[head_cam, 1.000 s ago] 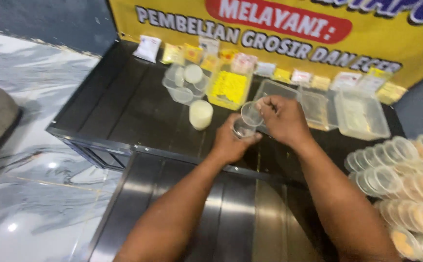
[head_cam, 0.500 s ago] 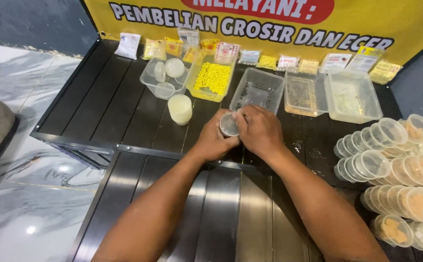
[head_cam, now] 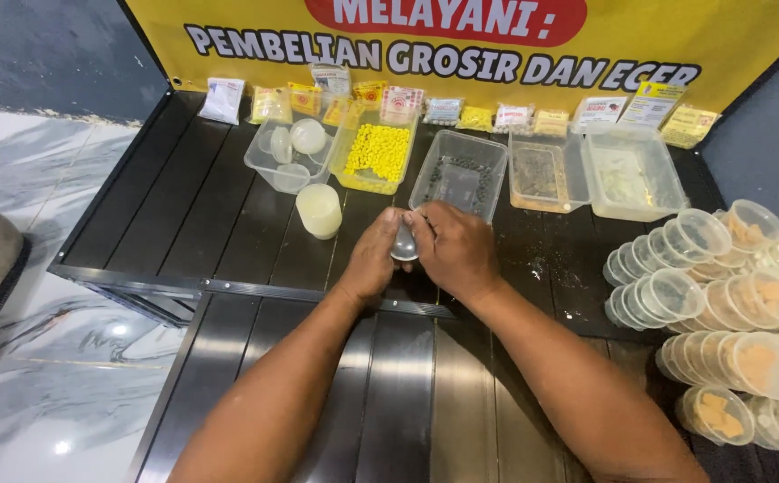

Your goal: The person scoops small dark pellets from a clear plastic container into small plastic cups using a small scoop. They then place the filled cups into a stack of similar cups on the right side of the table. The process is repeated multiple times throughout the video.

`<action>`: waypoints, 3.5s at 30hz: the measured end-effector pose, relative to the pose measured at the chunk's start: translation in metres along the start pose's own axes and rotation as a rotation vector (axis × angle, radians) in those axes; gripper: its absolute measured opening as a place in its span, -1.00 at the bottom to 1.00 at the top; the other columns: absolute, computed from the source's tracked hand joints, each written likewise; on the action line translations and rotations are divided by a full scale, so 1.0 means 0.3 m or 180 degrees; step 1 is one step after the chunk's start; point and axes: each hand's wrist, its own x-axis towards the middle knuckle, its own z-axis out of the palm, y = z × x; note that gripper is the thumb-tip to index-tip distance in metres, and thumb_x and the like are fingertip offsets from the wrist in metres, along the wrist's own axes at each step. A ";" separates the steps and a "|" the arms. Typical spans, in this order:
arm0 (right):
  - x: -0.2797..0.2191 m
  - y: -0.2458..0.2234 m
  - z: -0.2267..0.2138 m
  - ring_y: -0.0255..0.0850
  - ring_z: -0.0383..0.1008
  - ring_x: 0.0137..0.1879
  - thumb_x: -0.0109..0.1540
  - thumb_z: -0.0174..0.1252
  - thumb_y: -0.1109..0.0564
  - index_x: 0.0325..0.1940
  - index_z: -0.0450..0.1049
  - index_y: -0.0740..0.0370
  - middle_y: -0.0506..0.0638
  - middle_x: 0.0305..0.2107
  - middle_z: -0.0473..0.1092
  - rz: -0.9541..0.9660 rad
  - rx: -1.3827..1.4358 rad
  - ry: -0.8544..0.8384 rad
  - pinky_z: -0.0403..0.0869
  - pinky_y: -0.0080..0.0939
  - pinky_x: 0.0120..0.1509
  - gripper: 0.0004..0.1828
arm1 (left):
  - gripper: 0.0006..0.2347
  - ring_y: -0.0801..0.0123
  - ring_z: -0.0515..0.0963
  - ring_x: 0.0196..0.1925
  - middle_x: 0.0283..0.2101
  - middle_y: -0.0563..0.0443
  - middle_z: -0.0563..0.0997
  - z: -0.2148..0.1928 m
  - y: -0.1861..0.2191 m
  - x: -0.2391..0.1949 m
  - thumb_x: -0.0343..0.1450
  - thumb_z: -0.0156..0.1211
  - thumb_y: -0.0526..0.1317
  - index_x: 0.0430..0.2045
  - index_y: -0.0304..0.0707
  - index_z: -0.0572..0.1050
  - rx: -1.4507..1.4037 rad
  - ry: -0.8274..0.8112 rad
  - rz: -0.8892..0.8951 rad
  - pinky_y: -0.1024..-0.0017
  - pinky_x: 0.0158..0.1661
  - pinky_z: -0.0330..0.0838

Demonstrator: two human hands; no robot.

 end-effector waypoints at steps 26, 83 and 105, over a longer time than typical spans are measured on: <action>-0.028 -0.038 0.123 -0.03 0.58 -0.52 0.32 0.15 0.02 0.19 0.41 0.53 0.31 -0.39 0.46 0.2920 0.2958 -0.0364 0.66 -0.10 -0.51 -0.48 | -0.66 0.38 0.49 -0.70 -0.71 0.00 0.39 0.047 0.054 -0.037 0.62 -0.27 0.02 -0.19 -0.21 0.44 0.0585 0.1127 0.0473 0.49 -0.61 0.42; 0.012 0.029 0.019 -0.10 0.59 -0.46 0.18 0.20 0.11 -0.02 0.47 0.45 0.23 -0.51 0.50 0.2403 0.2854 -0.0905 0.61 -0.22 -0.49 -0.62 | -0.92 0.51 0.47 -0.68 -0.51 0.03 0.50 0.037 0.009 -0.011 0.62 -0.04 -0.20 -0.09 -0.14 0.36 -0.0250 0.0976 0.0023 0.73 -0.61 0.34; 0.020 0.029 -0.015 -0.10 0.59 -0.44 0.17 0.20 0.03 -0.13 0.51 0.39 0.21 -0.50 0.53 0.2196 0.2507 -0.1030 0.58 -0.13 -0.43 -0.65 | -0.91 0.55 0.46 -0.68 -0.51 0.05 0.53 0.028 0.008 -0.012 0.50 0.12 -0.22 -0.21 -0.11 0.37 -0.0321 0.1012 -0.0194 0.71 -0.63 0.34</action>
